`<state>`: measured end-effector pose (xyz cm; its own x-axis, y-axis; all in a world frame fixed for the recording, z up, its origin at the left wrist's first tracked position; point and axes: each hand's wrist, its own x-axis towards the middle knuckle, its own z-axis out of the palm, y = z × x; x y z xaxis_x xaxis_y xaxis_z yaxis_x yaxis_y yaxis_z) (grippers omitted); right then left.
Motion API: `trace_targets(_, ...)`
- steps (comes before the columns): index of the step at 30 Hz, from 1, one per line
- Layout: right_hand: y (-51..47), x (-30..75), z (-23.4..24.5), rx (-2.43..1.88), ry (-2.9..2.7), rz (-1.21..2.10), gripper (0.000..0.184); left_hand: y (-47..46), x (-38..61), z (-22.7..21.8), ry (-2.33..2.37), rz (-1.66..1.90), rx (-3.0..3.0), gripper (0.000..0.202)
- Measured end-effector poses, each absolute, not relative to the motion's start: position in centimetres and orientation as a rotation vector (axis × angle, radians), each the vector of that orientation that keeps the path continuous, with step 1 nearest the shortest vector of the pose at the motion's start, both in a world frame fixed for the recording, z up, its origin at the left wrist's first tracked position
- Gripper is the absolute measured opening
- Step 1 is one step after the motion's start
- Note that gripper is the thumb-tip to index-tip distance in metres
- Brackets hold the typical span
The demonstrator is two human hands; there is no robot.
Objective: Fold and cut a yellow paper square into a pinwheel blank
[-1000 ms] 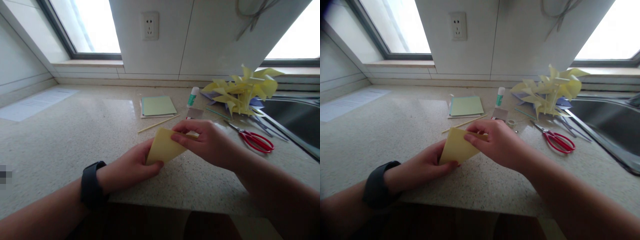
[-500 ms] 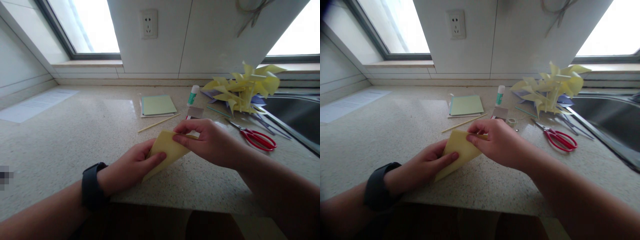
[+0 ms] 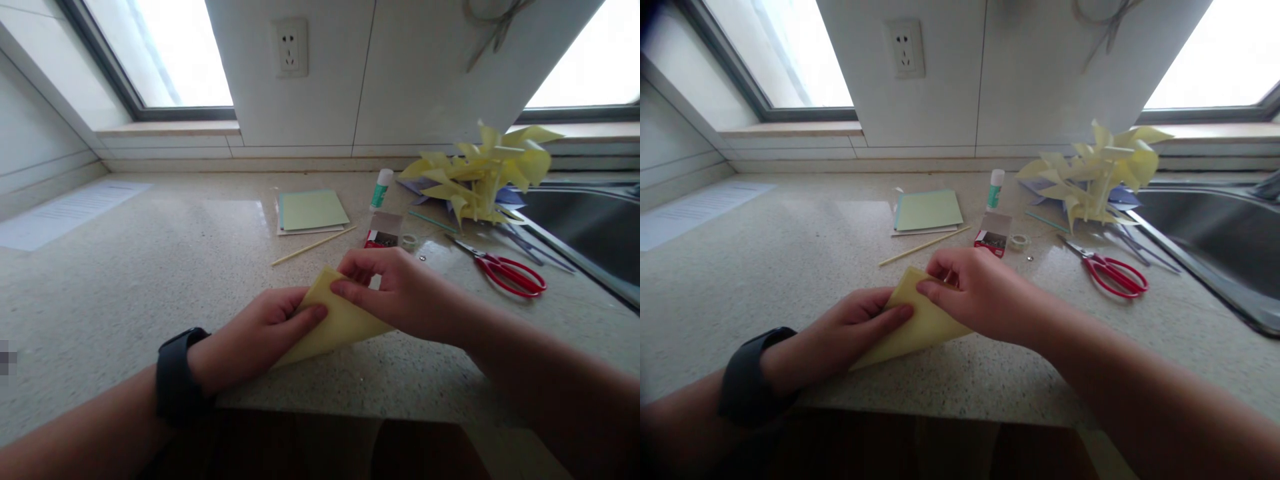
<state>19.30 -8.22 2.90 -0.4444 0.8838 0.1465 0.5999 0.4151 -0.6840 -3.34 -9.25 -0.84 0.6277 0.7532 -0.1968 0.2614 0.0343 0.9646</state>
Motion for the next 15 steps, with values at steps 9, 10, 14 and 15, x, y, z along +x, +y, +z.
trace_targets(9, -8.31, 19.30, 3.03, -1.243, -2.141, 0.865, 0.023, -9.30, -3.41, -0.31, 0.827, 0.430, 1.522, 0.040)
trace_targets(10, -8.32, 19.26, 3.10, -1.244, -2.140, 0.871, 0.023, -9.31, -3.42, -0.23, 0.819, 0.423, 1.518, 0.039)
trace_targets(14, -8.29, 19.23, 3.20, -1.260, -2.141, 0.873, 0.024, -9.29, -3.40, -0.06, 0.798, 0.404, 1.533, 0.038)
trace_targets(15, -8.29, 19.26, 3.18, -1.266, -2.146, 0.867, 0.025, -9.26, -3.39, -0.06, 0.793, 0.400, 1.541, 0.038)
